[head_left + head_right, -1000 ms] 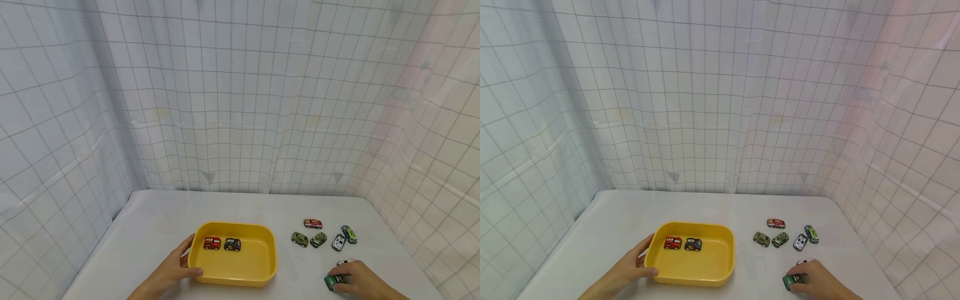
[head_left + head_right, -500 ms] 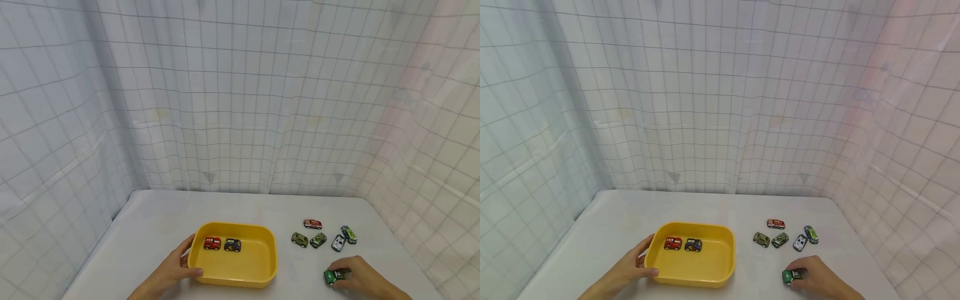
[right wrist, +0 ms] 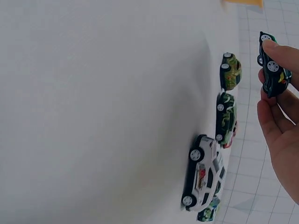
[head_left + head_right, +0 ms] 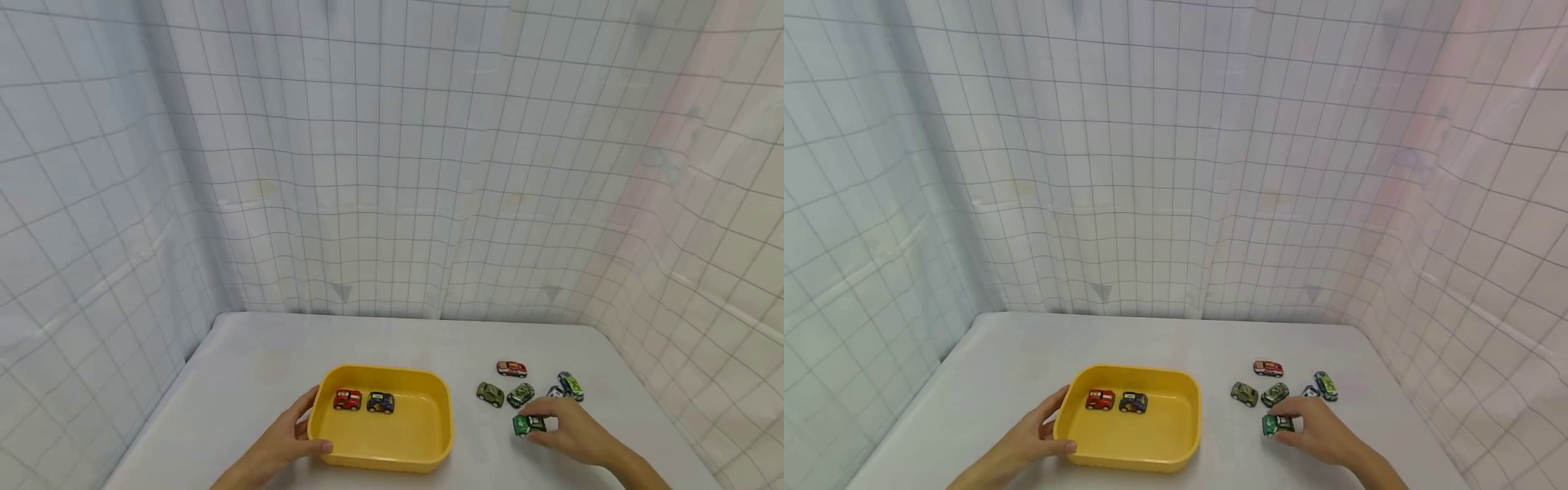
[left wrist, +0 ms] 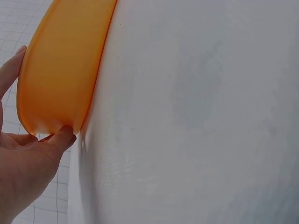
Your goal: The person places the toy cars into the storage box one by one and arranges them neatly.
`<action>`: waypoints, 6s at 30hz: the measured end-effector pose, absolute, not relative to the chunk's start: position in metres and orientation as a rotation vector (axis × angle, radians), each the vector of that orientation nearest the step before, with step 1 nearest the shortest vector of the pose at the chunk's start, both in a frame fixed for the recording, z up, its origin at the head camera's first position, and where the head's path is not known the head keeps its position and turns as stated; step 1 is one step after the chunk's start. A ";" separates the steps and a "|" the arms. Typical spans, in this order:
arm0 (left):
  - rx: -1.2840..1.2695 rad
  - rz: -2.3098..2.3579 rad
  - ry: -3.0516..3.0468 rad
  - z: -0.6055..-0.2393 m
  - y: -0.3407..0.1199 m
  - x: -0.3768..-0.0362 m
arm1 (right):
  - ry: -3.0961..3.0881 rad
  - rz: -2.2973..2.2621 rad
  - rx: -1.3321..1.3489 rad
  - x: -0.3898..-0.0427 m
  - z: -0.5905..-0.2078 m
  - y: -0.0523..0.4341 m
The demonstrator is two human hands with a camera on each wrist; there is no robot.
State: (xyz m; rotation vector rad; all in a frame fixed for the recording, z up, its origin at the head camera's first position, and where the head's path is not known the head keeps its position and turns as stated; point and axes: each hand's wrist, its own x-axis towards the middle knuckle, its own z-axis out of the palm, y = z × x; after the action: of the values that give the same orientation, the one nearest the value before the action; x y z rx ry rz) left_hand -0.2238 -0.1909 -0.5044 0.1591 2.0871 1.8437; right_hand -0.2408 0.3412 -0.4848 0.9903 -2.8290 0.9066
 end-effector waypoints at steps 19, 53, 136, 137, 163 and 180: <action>0.146 1.850 2.176 -0.502 -0.181 -0.213 | -2.694 1.103 0.995 -0.279 -0.480 0.240; 0.072 1.745 2.322 -0.497 -0.172 -0.209 | -2.749 0.767 1.170 -0.308 -0.484 0.159; 0.046 1.687 2.313 -0.500 -0.172 -0.208 | -2.839 0.867 1.053 -0.293 -0.467 0.225; 0.045 1.689 2.307 -0.499 -0.172 -0.208 | -2.844 0.859 1.046 -0.292 -0.467 0.228; 0.084 1.701 2.294 -0.502 -0.173 -0.209 | -2.804 0.900 0.855 -0.265 -0.468 0.324; 0.091 1.733 2.246 -0.501 -0.174 -0.208 | -2.956 0.980 0.568 -0.241 -0.504 0.392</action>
State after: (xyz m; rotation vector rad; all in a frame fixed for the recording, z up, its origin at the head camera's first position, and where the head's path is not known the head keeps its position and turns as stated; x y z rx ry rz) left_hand -0.2079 -0.1740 -0.5012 0.0913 2.2458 1.7326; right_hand -0.2406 0.3918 -0.5043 0.5678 -2.9557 0.9798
